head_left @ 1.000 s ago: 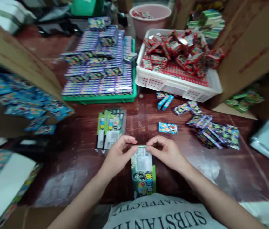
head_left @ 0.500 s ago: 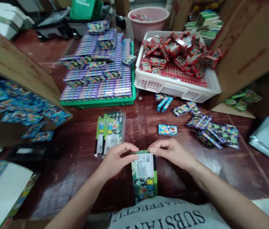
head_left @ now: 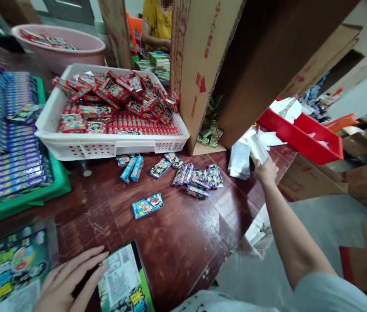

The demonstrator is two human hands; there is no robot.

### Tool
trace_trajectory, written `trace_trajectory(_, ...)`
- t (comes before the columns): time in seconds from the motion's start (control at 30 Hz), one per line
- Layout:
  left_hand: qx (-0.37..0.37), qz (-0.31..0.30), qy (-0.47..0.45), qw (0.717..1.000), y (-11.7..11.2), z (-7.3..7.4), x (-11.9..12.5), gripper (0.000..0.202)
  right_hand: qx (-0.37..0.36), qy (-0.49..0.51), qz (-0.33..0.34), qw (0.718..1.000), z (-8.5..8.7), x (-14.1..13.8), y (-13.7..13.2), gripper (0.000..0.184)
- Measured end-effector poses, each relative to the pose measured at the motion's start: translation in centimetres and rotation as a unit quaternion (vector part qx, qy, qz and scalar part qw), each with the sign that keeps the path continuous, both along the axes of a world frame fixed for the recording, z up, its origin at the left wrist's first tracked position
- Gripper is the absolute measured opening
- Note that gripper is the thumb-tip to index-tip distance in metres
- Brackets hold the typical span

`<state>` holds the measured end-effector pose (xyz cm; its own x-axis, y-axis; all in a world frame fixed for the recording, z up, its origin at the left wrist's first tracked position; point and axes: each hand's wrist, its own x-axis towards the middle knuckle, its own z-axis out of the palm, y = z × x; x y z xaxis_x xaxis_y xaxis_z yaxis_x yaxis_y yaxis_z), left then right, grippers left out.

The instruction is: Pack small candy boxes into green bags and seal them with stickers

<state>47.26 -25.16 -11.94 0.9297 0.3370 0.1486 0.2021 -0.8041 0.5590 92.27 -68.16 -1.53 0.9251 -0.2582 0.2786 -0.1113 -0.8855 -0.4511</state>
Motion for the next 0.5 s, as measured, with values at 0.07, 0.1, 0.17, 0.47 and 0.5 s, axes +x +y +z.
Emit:
trace_trajectory(0.07, 0.022, -0.001, -0.007, 1.000, -0.7, 1.2, 0.9, 0.033, 0.007, 0.048, -0.015, 0.999, -0.4, 1.9, -1.9, 0.036)
trace_trajectory(0.1, 0.027, 0.016, -0.013, 0.999, -1.1, 1.9, 1.3, 0.033, 0.009, 0.068, -0.019, 0.997, -0.6, 2.4, -2.5, 0.032)
trace_trajectory(0.17, 0.027, 0.052, -0.024, 0.998, -1.8, 3.6, 1.8, 0.033, 0.013, 0.093, -0.024, 0.995, -0.8, 2.9, -3.3, 0.027)
trace_trajectory(0.47, -0.011, 0.070, -0.068, 0.995, -4.0, 8.7, 3.5, 0.029, 0.055, 0.064, -0.008, 0.996, 0.6, 2.2, -4.5, 0.038)
trace_trajectory(0.5, -0.018, 0.064, -0.075, 0.995, -4.4, 9.0, 4.0, 0.028, 0.060, 0.076, -0.011, 0.995, 0.5, 2.3, -4.5, 0.035)
